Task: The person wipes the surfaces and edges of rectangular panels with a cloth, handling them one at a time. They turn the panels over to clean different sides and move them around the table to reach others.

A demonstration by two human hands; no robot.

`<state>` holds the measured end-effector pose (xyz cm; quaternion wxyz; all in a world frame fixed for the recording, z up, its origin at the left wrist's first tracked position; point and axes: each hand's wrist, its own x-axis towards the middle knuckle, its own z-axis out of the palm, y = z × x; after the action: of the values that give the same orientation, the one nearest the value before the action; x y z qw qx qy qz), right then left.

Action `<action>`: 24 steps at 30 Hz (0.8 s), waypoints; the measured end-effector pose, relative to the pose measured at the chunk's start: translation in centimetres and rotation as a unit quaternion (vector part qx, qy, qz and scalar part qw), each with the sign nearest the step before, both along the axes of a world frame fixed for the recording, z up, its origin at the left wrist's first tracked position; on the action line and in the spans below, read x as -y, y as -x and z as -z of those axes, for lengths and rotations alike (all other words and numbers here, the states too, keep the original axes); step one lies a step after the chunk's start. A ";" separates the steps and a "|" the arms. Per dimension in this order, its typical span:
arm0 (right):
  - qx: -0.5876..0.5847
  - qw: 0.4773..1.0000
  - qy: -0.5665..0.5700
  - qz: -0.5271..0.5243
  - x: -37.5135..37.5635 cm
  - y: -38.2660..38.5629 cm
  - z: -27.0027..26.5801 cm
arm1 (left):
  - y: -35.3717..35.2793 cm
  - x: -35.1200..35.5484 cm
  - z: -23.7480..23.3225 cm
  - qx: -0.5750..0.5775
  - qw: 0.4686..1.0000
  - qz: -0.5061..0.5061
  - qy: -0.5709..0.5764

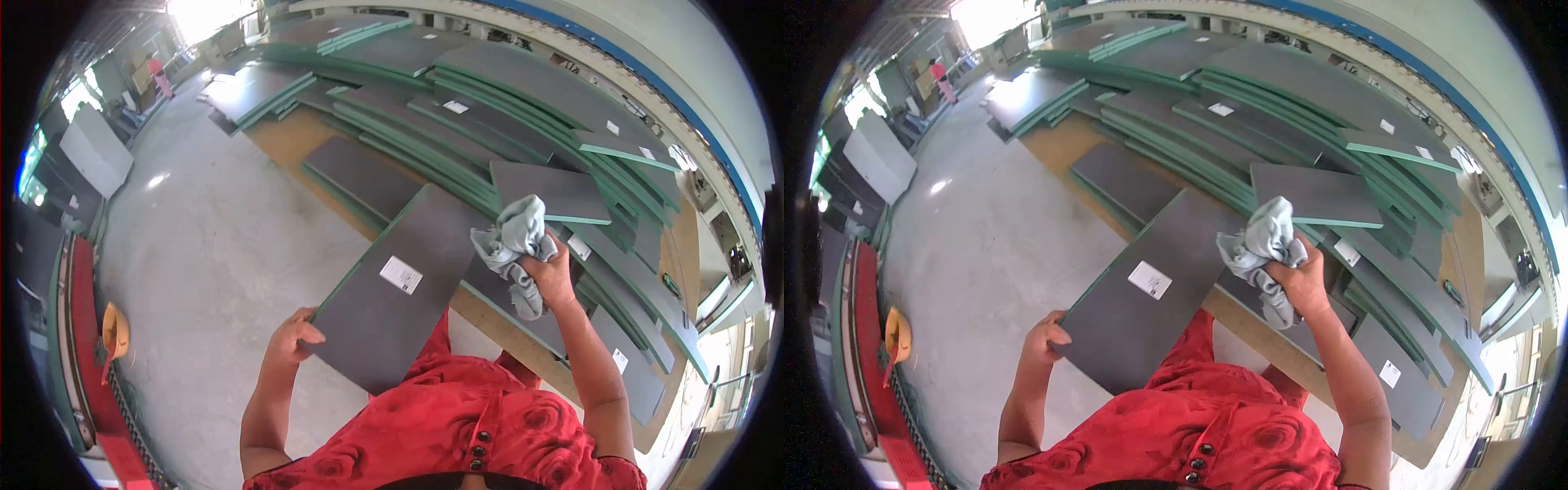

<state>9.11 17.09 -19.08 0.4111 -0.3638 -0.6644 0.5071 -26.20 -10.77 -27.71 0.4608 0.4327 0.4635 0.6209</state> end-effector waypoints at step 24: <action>0.221 0.894 -0.326 -0.213 1.3 21.0 6.7 | -3.5 -2.1 1.2 0.335 0.928 -0.089 0.136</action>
<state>-11.87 15.81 -25.80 0.2317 -0.1617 -0.9277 0.2438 -22.72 -8.68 -28.95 0.5868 0.0898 0.3981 0.6994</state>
